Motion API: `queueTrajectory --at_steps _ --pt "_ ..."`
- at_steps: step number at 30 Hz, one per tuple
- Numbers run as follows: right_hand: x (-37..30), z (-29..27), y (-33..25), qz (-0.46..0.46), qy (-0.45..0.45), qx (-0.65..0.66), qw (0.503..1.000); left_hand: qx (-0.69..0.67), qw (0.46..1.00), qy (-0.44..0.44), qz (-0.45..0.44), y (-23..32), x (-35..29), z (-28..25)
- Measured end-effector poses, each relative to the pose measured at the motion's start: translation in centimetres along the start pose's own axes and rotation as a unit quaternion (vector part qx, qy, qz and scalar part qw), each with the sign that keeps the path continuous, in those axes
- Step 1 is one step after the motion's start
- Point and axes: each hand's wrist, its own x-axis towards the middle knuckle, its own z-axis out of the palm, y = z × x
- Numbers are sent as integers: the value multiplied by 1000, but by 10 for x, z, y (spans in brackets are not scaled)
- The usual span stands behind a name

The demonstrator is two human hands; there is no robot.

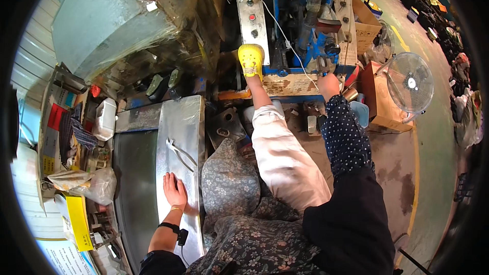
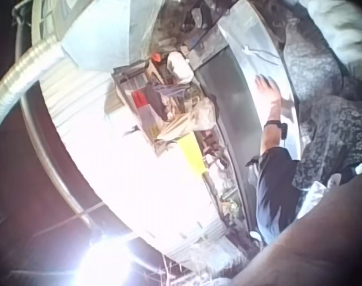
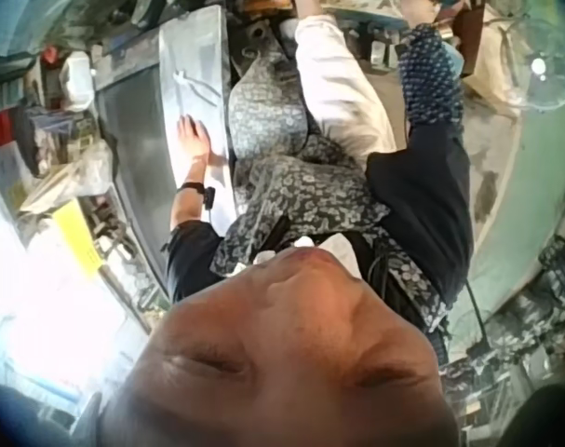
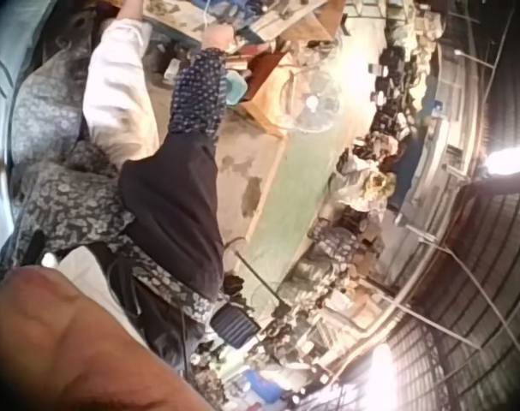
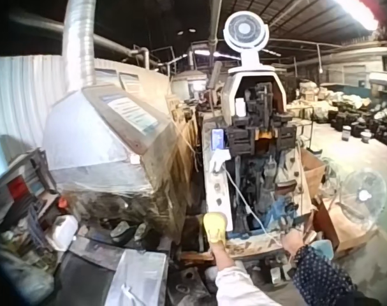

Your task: Operating a machine and handling shoes on a production line in a factory setting.

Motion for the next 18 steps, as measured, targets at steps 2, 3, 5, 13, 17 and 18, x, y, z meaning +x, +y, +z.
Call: queueTrajectory --at_steps 2,3,5,13,17,18 --pt "1 -3 0 -2 -4 -23 1000 -4 1000 2 5 0 1 1" --pt "0 -3 0 7 4 -23 1000 -3 1000 5 8 0 1 1" --pt "-3 -4 -3 7 9 -21 1000 -5 1000 7 5 2 0 1" --pt "-7 -8 -3 7 -3 -21 1000 -4 1000 12 9 5 1 -2" --pt "-10 -7 -6 -7 8 -45 999 -5 1000 15 11 3 0 -1" --pt "-10 -7 -7 -16 30 -42 999 -5 1000 16 12 2 -1 0"
